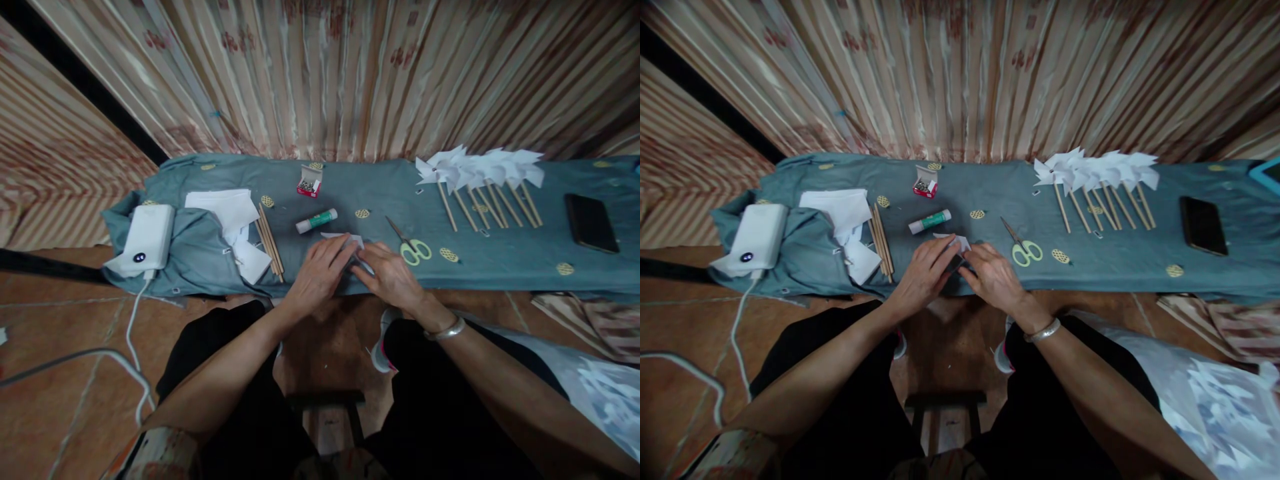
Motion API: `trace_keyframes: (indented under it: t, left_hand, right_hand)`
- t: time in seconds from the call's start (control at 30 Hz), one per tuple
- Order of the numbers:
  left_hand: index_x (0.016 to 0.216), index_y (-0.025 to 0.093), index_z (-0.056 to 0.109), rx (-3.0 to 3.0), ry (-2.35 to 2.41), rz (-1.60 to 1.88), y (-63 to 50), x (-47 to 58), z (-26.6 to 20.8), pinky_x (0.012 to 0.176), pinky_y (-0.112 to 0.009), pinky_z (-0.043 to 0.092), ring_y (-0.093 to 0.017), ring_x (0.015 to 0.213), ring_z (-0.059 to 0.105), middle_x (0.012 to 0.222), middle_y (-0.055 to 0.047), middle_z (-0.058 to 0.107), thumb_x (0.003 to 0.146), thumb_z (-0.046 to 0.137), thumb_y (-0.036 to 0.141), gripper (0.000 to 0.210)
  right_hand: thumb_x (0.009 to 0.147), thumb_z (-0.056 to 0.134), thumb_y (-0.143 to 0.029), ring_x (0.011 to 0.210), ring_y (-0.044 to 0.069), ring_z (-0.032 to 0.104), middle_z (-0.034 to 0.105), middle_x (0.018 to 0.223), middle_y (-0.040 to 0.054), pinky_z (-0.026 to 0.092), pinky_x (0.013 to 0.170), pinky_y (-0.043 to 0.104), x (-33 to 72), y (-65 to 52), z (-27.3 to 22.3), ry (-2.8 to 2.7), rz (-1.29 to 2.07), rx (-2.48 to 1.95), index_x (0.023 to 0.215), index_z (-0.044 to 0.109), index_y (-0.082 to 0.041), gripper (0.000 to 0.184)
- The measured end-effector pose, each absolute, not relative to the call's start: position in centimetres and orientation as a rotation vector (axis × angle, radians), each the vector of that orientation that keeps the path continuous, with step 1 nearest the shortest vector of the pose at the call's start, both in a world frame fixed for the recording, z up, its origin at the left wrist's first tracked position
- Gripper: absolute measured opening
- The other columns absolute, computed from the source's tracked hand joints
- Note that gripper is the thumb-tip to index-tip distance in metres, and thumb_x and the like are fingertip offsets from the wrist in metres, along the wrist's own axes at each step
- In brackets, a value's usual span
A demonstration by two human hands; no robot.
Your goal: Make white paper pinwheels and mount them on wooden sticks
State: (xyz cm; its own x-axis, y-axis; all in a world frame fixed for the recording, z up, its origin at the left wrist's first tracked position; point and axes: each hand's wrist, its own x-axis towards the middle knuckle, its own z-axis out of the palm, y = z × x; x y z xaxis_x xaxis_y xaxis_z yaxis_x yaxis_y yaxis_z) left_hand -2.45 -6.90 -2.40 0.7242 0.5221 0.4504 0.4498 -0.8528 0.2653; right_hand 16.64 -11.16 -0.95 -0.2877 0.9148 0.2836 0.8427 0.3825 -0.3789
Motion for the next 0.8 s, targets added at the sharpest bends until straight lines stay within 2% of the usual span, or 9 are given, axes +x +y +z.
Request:
trace_keyframes:
  t: [0.13,0.23,0.3,0.47,0.63,0.8]
  left_hand:
    - [0.138,0.013,0.044,2.834,0.836,0.722,-7.0,-2.4,-2.2,0.106,-0.043,0.038,-0.023,0.117,0.052,0.119,-0.013,0.061,0.097,0.038,0.016,0.042]
    - [0.126,0.018,0.056,2.871,0.878,0.626,-6.9,-2.7,-2.1,0.103,-0.043,0.038,-0.021,0.104,0.054,0.104,-0.008,0.063,0.097,0.04,0.015,0.034]
    - [0.117,0.018,0.062,2.883,0.888,0.587,-6.7,-2.9,-2.1,0.103,-0.044,0.037,-0.021,0.103,0.053,0.1,-0.007,0.063,0.096,0.043,0.016,0.028]
    - [0.1,0.018,0.068,2.903,0.892,0.569,-6.1,-3.3,-2.3,0.099,-0.043,0.036,-0.022,0.099,0.051,0.097,-0.006,0.066,0.096,0.047,0.02,0.021]
    - [0.098,0.02,0.069,2.91,0.874,0.546,-5.9,-3.5,-2.9,0.093,-0.04,0.036,-0.021,0.093,0.053,0.095,-0.004,0.07,0.097,0.046,0.022,0.023]
    - [0.102,0.019,0.068,2.892,0.871,0.49,-6.2,-3.9,-3.1,0.089,-0.038,0.037,-0.02,0.09,0.056,0.097,-0.005,0.071,0.098,0.045,0.023,0.023]
  right_hand:
    - [0.093,0.052,-0.028,0.101,0.028,0.065,0.072,0.105,0.0127,0.052,0.092,0.042,16.4,-11.3,-1.0,-2.204,0.242,-1.535,0.11,0.067,-0.016,0.026]
    - [0.089,0.055,-0.028,0.098,0.027,0.067,0.073,0.101,0.0115,0.053,0.09,0.041,16.2,-11.3,-0.9,-2.12,0.299,-1.611,0.109,0.068,-0.017,0.026]
    - [0.087,0.057,-0.029,0.095,0.026,0.069,0.073,0.102,0.0099,0.054,0.088,0.038,16.1,-11.4,-0.7,-2.041,0.373,-1.64,0.109,0.069,-0.018,0.028]
    - [0.086,0.052,-0.028,0.072,0.02,0.069,0.076,0.094,0.0056,0.055,0.072,0.033,16.7,-11.3,-0.5,-1.948,0.599,-1.706,0.108,0.072,-0.02,0.031]
    - [0.085,0.04,-0.014,0.095,0.023,0.071,0.075,0.11,0.0072,0.055,0.087,0.037,18.4,-11.2,-1.5,-2.001,0.66,-1.675,0.111,0.072,-0.02,0.041]
    - [0.084,0.046,-0.01,0.117,0.026,0.062,0.067,0.126,0.0096,0.05,0.101,0.046,19.4,-12.0,-2.2,-2.155,0.511,-1.543,0.12,0.067,-0.022,0.044]
